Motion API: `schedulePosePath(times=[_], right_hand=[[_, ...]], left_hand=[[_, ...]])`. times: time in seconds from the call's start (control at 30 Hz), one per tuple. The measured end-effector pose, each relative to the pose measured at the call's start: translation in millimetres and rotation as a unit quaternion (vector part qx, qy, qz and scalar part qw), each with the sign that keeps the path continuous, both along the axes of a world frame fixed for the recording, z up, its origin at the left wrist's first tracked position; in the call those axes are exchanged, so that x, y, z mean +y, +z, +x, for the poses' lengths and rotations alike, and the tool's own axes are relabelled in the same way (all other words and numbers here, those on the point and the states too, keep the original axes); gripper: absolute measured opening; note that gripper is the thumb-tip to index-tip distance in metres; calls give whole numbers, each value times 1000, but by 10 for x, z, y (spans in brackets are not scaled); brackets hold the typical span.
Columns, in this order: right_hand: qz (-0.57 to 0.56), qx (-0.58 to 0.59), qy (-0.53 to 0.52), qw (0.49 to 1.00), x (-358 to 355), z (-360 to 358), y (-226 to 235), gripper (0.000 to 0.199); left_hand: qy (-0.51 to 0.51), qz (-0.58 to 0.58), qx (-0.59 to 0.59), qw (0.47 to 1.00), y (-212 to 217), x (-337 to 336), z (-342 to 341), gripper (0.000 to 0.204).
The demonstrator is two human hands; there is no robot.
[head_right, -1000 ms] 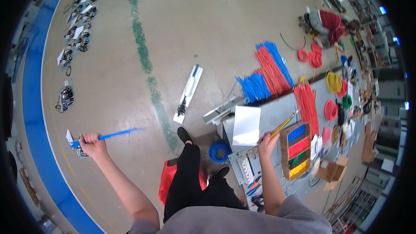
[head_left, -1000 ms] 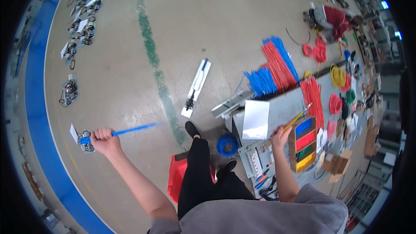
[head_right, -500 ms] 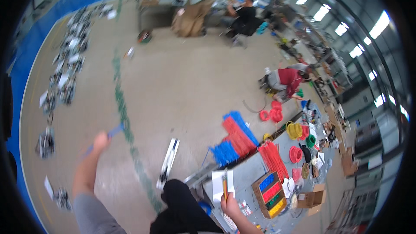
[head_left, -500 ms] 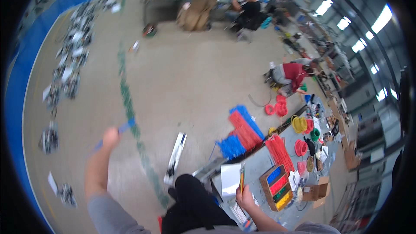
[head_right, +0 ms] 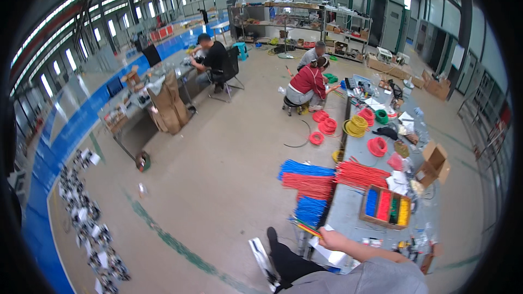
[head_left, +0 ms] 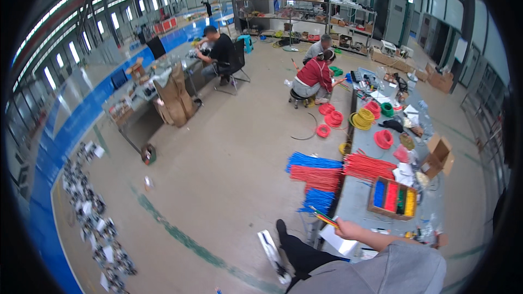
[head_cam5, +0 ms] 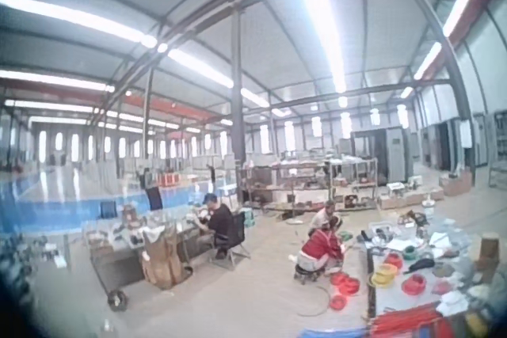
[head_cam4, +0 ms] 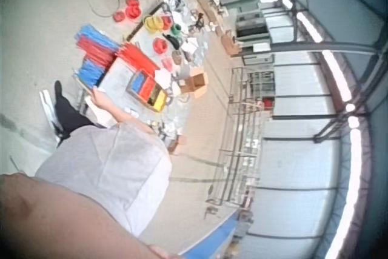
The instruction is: The person sits on a low stool and assembles an electrical panel by stripping red wires, inserting them into circuit breakers, and crimping terminals. They use a wire stripper and a crimping tool to prepare and secure the connections.
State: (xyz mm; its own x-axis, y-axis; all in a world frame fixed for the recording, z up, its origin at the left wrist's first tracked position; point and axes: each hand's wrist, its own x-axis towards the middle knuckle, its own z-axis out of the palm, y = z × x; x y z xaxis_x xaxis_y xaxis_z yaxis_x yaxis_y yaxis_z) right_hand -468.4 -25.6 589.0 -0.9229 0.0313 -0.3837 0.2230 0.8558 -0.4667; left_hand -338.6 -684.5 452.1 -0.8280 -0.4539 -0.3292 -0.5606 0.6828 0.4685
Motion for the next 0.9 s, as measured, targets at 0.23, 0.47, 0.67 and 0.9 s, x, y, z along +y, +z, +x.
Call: schedulePosePath(times=[0.23, 0.47, 0.67, 0.9], right_hand=[[-10, -66, 115, 991, 611, -2150, -796, 43], [-23, -17, 169, 985, 369, -5619, -1703, 42], [-85, -4, 0, 996, -692, -7978, -1680, 43], [-37, -32, -148, 988, -1057, -8785, -1745, 42]], left_hand=[[-61, -17, 59, 996, 318, 407, -3701, 53], [-59, -15, 88, 994, 644, 911, -6788, 51], [-53, -6, 50, 997, 403, 733, -8468, 50], [-82, -14, -32, 996, -22, -166, -10237, 50]])
